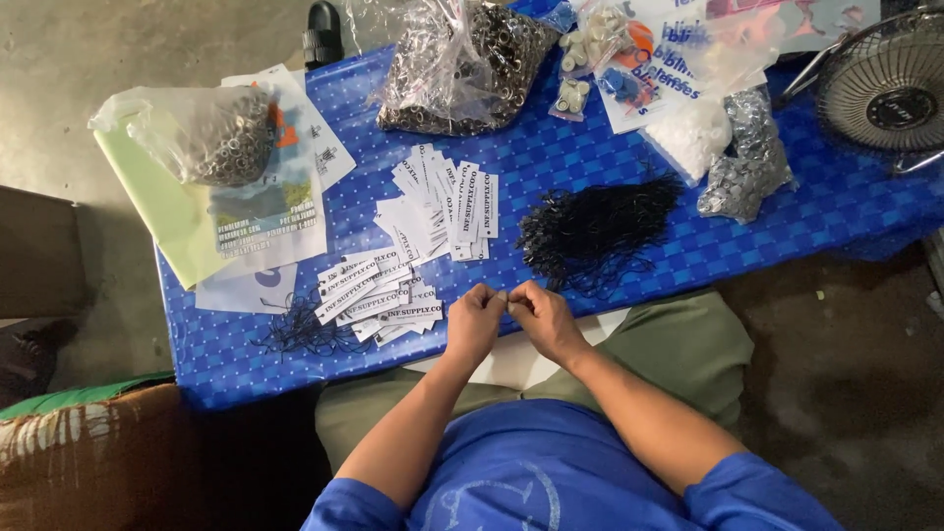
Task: Attaching black strings to white paper labels by hand at a production table.
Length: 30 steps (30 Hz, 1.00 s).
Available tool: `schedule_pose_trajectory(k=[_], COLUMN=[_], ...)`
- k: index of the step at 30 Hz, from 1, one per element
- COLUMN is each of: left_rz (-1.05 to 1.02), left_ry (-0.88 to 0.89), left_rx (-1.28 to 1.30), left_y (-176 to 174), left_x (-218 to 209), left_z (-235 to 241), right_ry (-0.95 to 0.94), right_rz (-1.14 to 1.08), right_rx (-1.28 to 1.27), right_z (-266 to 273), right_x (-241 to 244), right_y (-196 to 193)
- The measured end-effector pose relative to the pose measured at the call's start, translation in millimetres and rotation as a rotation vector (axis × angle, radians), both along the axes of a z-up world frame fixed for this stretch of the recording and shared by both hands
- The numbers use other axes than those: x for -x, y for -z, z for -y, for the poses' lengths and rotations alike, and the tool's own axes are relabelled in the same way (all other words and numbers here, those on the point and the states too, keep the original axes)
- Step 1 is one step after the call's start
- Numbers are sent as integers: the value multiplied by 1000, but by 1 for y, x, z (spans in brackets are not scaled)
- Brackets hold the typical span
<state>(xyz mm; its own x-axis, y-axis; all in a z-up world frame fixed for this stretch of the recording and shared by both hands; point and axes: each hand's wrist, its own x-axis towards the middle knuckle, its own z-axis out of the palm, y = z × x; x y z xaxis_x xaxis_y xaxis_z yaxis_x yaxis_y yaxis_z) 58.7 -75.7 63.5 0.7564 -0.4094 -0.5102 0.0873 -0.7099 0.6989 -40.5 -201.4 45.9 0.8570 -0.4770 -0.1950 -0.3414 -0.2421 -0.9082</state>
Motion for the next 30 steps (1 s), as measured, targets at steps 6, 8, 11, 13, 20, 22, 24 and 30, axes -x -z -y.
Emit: schedule_pose_trajectory(k=[6, 8, 11, 13, 20, 22, 24, 30], left_rz=[-30, -20, 30, 71, 711, 862, 981, 736], left_ry=[57, 65, 67, 65, 175, 232, 352, 337], left_rx=[-5, -19, -42, -48, -71, -65, -168, -411], left_y=[5, 12, -2, -16, 10, 24, 31, 25], left_x=[-4, -4, -7, -12, -47, -53, -63, -77], left_z=[-4, -5, -3, 0, 6, 8, 19, 39], right_ry=[-85, -78, -66, -61, -187, -219, -290, -328], right_rz=[46, 54, 55, 48, 23, 20, -8, 55], right_rx=[99, 89, 56, 34, 128, 184, 216, 247], right_z=[2, 1, -3, -5, -10, -11, -9, -5], right_x=[4, 2, 2, 3, 4, 6, 3, -2], right_y=[20, 11, 7, 9, 29, 33, 38, 54])
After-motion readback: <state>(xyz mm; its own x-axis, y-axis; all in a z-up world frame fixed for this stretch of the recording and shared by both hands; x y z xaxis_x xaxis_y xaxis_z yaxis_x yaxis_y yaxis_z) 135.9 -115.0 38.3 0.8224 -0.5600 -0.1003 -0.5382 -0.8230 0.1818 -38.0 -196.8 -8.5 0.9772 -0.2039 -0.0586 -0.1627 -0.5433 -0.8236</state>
